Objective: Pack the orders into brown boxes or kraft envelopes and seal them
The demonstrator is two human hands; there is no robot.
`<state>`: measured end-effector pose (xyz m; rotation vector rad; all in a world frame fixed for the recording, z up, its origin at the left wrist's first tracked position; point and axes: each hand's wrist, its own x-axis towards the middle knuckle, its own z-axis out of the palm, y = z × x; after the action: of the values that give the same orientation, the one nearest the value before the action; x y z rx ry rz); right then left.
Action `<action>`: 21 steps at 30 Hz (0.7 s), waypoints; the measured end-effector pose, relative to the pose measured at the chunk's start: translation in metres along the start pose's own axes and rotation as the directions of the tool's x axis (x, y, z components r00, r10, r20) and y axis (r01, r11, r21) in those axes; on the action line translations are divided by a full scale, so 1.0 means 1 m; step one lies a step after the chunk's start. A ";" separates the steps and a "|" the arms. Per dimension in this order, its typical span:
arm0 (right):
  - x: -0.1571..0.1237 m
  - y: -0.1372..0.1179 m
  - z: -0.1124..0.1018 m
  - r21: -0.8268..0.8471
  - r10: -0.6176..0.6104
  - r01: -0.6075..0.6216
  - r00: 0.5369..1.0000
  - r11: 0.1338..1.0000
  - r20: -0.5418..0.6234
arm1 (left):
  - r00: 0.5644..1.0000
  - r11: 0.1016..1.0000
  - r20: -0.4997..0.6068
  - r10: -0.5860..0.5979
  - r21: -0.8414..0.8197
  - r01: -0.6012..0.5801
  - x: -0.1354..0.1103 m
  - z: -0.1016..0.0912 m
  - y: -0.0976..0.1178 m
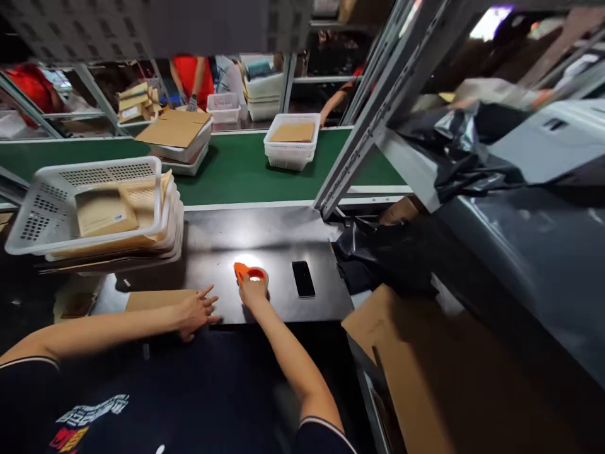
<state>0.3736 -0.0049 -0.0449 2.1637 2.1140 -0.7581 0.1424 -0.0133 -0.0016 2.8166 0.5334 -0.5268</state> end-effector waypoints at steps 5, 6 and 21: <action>0.001 0.016 0.011 -0.054 0.047 -0.049 0.998 0.997 -0.034 | 0.951 0.962 0.145 -0.273 0.045 0.269 -0.005 -0.027 0.000; -0.001 0.016 0.014 -0.070 0.054 -0.057 0.998 0.996 -0.043 | 0.940 0.954 0.166 -0.297 0.020 0.298 -0.012 -0.035 -0.002; 0.032 -0.146 -0.046 0.733 -0.451 0.222 0.883 0.643 0.129 | 0.151 0.748 -0.791 -0.593 -0.472 0.466 -0.173 0.149 -0.010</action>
<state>0.2492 0.0525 0.0305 1.6567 2.3160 -2.0926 -0.0574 -0.0995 -0.0714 2.4051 1.7401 1.1548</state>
